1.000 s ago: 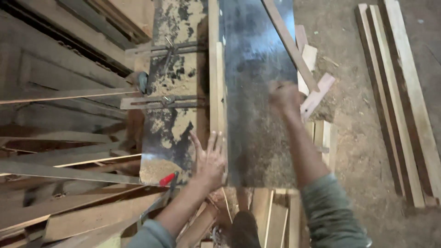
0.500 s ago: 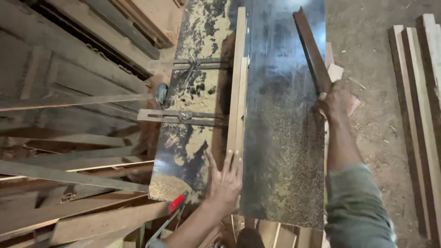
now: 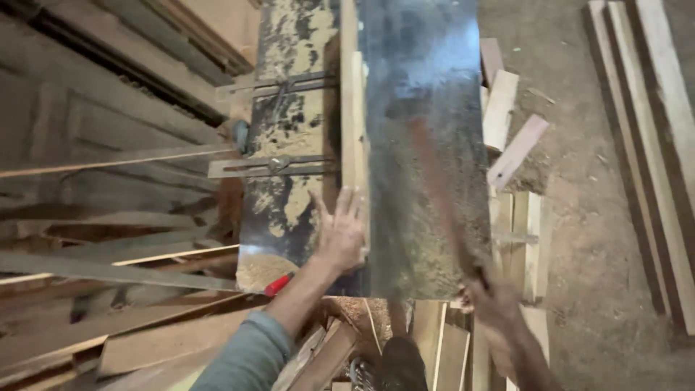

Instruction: Cutting wooden strips using a table saw and clearing the workspace of offcuts.

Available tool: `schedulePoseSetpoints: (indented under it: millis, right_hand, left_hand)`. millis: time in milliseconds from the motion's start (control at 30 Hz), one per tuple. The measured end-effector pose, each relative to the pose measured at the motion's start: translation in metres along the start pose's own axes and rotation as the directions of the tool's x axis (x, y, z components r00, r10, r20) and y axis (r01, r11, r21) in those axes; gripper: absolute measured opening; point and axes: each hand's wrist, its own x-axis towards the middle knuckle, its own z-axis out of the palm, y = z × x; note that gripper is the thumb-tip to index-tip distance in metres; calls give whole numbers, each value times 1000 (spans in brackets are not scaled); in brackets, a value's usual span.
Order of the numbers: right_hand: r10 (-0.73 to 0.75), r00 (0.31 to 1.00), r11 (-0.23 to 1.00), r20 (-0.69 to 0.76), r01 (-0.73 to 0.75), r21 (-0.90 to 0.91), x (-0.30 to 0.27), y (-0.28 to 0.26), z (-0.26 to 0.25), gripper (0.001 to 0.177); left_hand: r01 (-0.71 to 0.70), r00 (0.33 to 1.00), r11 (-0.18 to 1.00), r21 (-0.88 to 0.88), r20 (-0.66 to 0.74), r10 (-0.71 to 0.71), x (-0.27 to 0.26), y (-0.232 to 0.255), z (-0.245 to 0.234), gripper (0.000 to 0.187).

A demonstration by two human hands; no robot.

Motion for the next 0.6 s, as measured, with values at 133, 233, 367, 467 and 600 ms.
schedulePoseSetpoints:
  millis: [133,233,367,467,600]
  right_hand:
    - [-194,975,878,108,222,-424,-18,52,-2,67]
    - [-330,933,798,143,357,-485,-16,82,-10,62]
    - [-349,921,759,173,386,-525,-6,82,-13,60]
    - [-374,907,674,193,408,-615,9,84,-20,60]
    - [-134,973,527,187,229,-819,-4,42,-16,66]
  left_hand:
    - [32,990,999,-25,-136,-35,0,-1,24,109]
    - [28,979,997,-66,-198,-40,2,0,18,106]
    - [57,982,998,-23,-182,-60,8,-3,16,107]
    - [46,980,997,-57,-189,-56,16,-6,11,102]
    - [26,968,974,-225,-236,-80,24,-10,12,72]
